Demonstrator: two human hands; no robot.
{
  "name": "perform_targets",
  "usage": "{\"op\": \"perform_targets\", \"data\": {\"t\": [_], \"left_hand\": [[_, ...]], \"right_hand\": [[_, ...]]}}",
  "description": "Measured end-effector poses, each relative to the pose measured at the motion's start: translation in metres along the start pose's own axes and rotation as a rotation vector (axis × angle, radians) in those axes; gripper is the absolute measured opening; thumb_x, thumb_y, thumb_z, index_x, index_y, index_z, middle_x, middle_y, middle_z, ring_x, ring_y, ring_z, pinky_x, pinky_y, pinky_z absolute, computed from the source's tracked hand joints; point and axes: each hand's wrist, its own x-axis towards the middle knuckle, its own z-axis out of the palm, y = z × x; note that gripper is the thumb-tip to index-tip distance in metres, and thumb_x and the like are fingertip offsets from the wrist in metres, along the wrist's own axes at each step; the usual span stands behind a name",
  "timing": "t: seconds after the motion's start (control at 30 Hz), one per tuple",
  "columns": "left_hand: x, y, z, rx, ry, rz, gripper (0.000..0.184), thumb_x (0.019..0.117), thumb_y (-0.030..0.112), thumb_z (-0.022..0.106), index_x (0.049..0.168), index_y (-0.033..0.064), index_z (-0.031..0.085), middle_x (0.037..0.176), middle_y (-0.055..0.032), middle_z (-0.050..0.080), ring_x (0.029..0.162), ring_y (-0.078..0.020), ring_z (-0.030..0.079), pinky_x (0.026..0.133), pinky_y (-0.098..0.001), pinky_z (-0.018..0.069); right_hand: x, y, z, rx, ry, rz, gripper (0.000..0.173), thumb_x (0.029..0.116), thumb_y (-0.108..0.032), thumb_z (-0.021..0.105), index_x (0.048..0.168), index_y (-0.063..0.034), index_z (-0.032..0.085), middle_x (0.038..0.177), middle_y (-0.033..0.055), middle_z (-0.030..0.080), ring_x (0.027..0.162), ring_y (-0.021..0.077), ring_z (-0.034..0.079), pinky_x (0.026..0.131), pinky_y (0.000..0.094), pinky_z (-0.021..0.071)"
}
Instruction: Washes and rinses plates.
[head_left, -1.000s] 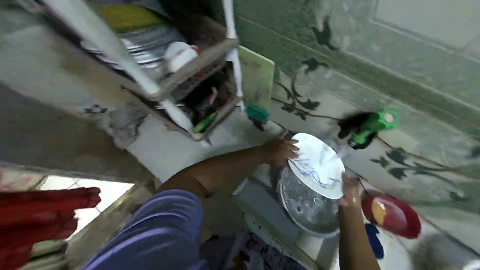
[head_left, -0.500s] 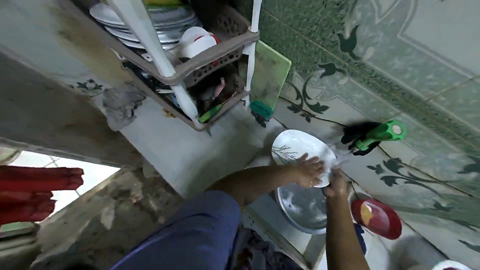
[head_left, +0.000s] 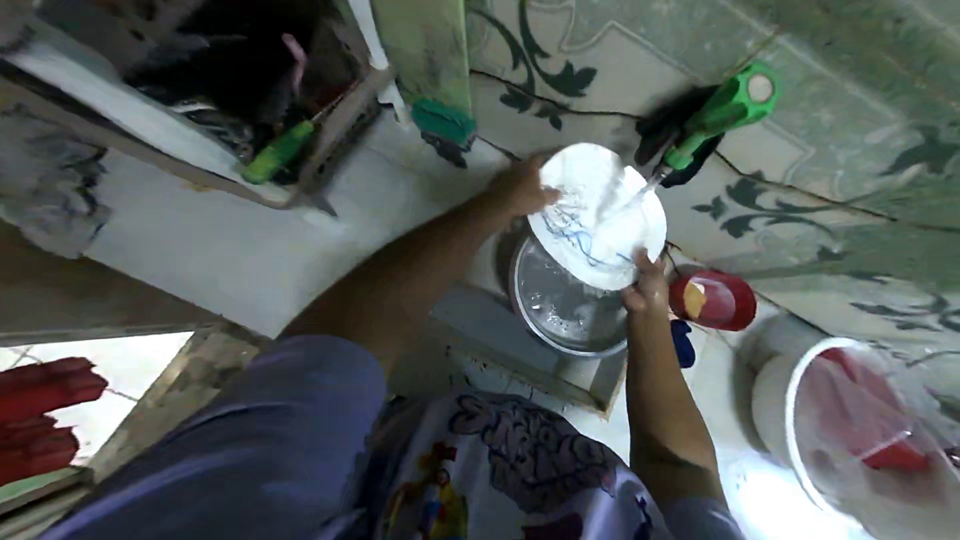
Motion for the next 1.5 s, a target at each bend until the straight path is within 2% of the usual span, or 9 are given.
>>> {"op": "perform_targets", "data": {"t": [0.1, 0.3, 0.63, 0.8, 0.97, 1.13, 1.27, 1.4, 1.5], "left_hand": [[-0.006, -0.051, -0.002, -0.409, -0.061, -0.233, 0.060, 0.0940, 0.034, 0.076, 0.139, 0.0001, 0.056, 0.126, -0.0242, 0.066, 0.116, -0.0345, 0.066, 0.103, -0.0543, 0.0517], [-0.020, -0.089, -0.002, -0.610, -0.052, -0.526, 0.054, 0.0997, 0.027, 0.069, 0.144, 0.0018, 0.050, 0.129, -0.0194, 0.063, 0.103, -0.0227, 0.067, 0.093, -0.0379, 0.0555], [-0.001, -0.047, 0.010, -0.506, -0.144, -0.191, 0.039, 0.0999, 0.020, 0.069, 0.132, -0.0011, 0.060, 0.123, -0.0212, 0.065, 0.103, -0.0254, 0.067, 0.095, -0.0423, 0.0549], [0.013, 0.018, 0.044, -0.300, -0.267, 0.116, 0.034, 0.1027, 0.021, 0.064, 0.122, -0.0067, 0.064, 0.115, -0.0254, 0.068, 0.103, -0.0338, 0.068, 0.097, -0.0522, 0.0526], [0.014, 0.089, 0.053, -0.227, -0.272, 0.232, 0.040, 0.1047, 0.025, 0.061, 0.128, -0.0079, 0.061, 0.120, -0.0293, 0.064, 0.114, -0.0407, 0.062, 0.102, -0.0580, 0.0464], [0.013, 0.062, 0.059, -0.336, -0.286, 0.093, 0.042, 0.1045, 0.024, 0.060, 0.136, -0.0031, 0.058, 0.127, -0.0275, 0.064, 0.117, -0.0389, 0.063, 0.102, -0.0575, 0.0485], [-0.019, 0.039, 0.025, -0.509, -0.287, -0.111, 0.052, 0.1045, 0.028, 0.061, 0.149, 0.0054, 0.047, 0.134, -0.0237, 0.061, 0.119, -0.0354, 0.062, 0.100, -0.0555, 0.0507], [-0.050, 0.056, -0.062, -0.120, -0.060, -0.014, 0.044, 0.1057, 0.022, 0.057, 0.141, -0.0027, 0.054, 0.132, -0.0277, 0.061, 0.123, -0.0392, 0.061, 0.104, -0.0581, 0.0469], [-0.091, 0.089, -0.144, 0.275, 0.077, 0.102, 0.042, 0.1065, 0.021, 0.054, 0.143, -0.0004, 0.054, 0.135, -0.0289, 0.060, 0.128, -0.0444, 0.057, 0.107, -0.0639, 0.0426]], "right_hand": [[0.011, -0.007, 0.036, -0.160, -0.077, -0.018, 0.041, 0.1056, -0.017, 0.055, 0.144, -0.0134, 0.041, 0.109, 0.0061, 0.066, 0.091, 0.0153, 0.069, 0.076, 0.0375, 0.0616], [0.023, -0.043, 0.099, -0.551, -0.336, -0.144, 0.035, 0.1052, -0.016, 0.055, 0.138, -0.0037, 0.053, 0.112, 0.0086, 0.068, 0.094, 0.0139, 0.068, 0.081, 0.0352, 0.0603], [-0.013, -0.104, 0.046, -0.680, -0.262, -0.204, 0.030, 0.1046, -0.013, 0.056, 0.133, -0.0061, 0.061, 0.102, 0.0043, 0.072, 0.083, 0.0113, 0.070, 0.072, 0.0313, 0.0616], [-0.054, -0.143, -0.016, -0.859, -0.091, -0.253, 0.032, 0.1057, -0.017, 0.055, 0.136, -0.0121, 0.062, 0.111, 0.0028, 0.071, 0.090, 0.0101, 0.069, 0.081, 0.0336, 0.0598], [-0.064, -0.140, -0.060, -0.552, 0.123, -0.317, 0.030, 0.1070, -0.009, 0.048, 0.136, -0.0048, 0.055, 0.105, 0.0045, 0.070, 0.087, 0.0109, 0.070, 0.077, 0.0313, 0.0612], [-0.048, -0.080, -0.065, -0.120, 0.190, -0.172, 0.031, 0.1086, -0.018, 0.047, 0.139, -0.0113, 0.042, 0.104, 0.0053, 0.065, 0.087, 0.0138, 0.068, 0.071, 0.0372, 0.0610], [-0.033, -0.021, -0.024, 0.036, 0.168, 0.062, 0.032, 0.1074, -0.018, 0.049, 0.138, -0.0097, 0.043, 0.113, 0.0081, 0.060, 0.098, 0.0166, 0.064, 0.081, 0.0401, 0.0582], [-0.019, 0.004, 0.028, -0.335, -0.139, 0.225, 0.030, 0.1099, -0.018, 0.043, 0.136, -0.0026, 0.044, 0.099, 0.0105, 0.062, 0.078, 0.0175, 0.066, 0.068, 0.0352, 0.0596], [-0.028, -0.029, 0.061, -0.620, -0.216, 0.075, 0.043, 0.1104, -0.015, 0.044, 0.151, -0.0022, 0.038, 0.130, 0.0185, 0.060, 0.101, 0.0232, 0.067, 0.083, 0.0383, 0.0582]]}}
